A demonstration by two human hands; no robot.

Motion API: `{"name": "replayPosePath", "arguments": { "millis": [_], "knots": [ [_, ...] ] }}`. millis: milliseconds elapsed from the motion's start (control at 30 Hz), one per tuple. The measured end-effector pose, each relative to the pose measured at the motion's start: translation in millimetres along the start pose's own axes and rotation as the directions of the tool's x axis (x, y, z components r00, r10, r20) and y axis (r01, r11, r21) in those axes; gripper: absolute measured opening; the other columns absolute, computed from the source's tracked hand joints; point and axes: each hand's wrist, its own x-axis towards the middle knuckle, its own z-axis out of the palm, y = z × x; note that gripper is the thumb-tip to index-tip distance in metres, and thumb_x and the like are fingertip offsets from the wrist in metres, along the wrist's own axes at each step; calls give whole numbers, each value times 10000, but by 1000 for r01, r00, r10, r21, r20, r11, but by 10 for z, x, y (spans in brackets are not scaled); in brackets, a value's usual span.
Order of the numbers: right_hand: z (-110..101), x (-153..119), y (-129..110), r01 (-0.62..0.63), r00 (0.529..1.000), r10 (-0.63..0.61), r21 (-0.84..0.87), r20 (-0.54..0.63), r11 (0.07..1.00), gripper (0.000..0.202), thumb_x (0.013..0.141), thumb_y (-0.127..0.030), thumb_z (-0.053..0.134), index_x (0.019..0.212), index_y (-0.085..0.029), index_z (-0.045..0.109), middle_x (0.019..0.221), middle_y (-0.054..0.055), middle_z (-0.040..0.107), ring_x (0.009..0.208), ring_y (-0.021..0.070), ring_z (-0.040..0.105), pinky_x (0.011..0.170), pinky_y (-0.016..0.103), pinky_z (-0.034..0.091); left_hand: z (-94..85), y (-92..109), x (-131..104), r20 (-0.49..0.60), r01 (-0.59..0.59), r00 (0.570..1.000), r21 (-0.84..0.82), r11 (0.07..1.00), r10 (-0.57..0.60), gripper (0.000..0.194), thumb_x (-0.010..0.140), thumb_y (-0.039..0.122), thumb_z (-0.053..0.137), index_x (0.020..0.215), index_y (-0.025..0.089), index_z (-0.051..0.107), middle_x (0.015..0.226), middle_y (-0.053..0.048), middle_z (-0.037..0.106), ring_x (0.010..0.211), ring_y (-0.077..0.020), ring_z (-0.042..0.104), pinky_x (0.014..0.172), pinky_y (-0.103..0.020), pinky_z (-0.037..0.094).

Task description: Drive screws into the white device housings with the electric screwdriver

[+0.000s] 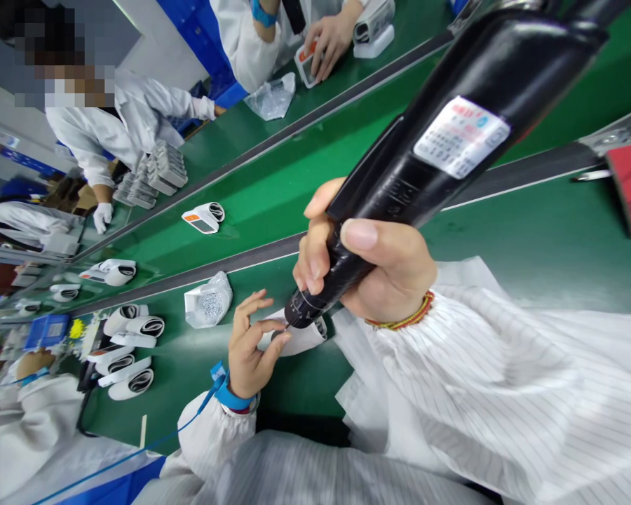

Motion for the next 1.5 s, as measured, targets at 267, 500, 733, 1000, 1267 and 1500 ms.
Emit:
{"name": "replayPosePath", "arguments": {
  "millis": [267,500,733,1000,1267,1500],
  "knots": [
    [12,-12,-11,-32,999,32,9,-11,999,159,649,-291,630,768,-189,606,470,-20,536,383,128,486,405,277,423,26,36,23,-32,-78,996,141,987,84,76,802,124,602,856,176,593,1015,-53,542,1131,-253,492,1011,-563,346],
    [22,-17,4,-18,1000,18,-16,-26,1000,152,659,-285,610,774,-187,592,470,-22,529,380,126,476,403,282,421,63,9,-111,-20,4,1000,251,968,1,924,658,568,690,1370,131,294,1323,-228,369,1255,-372,367,979,-575,368],
    [-9,-26,-8,-13,998,16,-50,55,999,179,686,-315,643,802,-193,581,486,-22,545,379,129,470,396,280,406,288,-67,-234,18,23,999,287,958,-29,876,692,465,702,1364,111,267,1128,-189,537,1086,-300,522,867,-445,483],
    [0,-89,-8,-60,991,77,-148,114,987,250,700,-362,668,860,-208,552,531,-30,551,428,134,491,441,287,411,127,62,-91,123,-30,992,325,945,-11,667,661,460,696,1199,150,456,950,-92,612,798,-210,593,676,-313,492],
    [-52,-126,23,-60,983,92,-194,159,979,252,730,-374,642,910,-225,546,568,-26,566,462,134,513,470,289,427,115,94,-28,163,-67,987,330,942,13,654,672,488,671,1190,143,469,930,-91,614,791,-210,598,657,-310,481],
    [-67,-129,45,-53,980,90,-205,176,977,266,739,-384,637,930,-230,538,584,-33,561,474,128,515,496,294,438,112,108,-10,185,-80,983,344,936,16,658,672,492,663,1190,132,479,915,-90,609,793,-215,596,673,-316,481]
  ]
}}
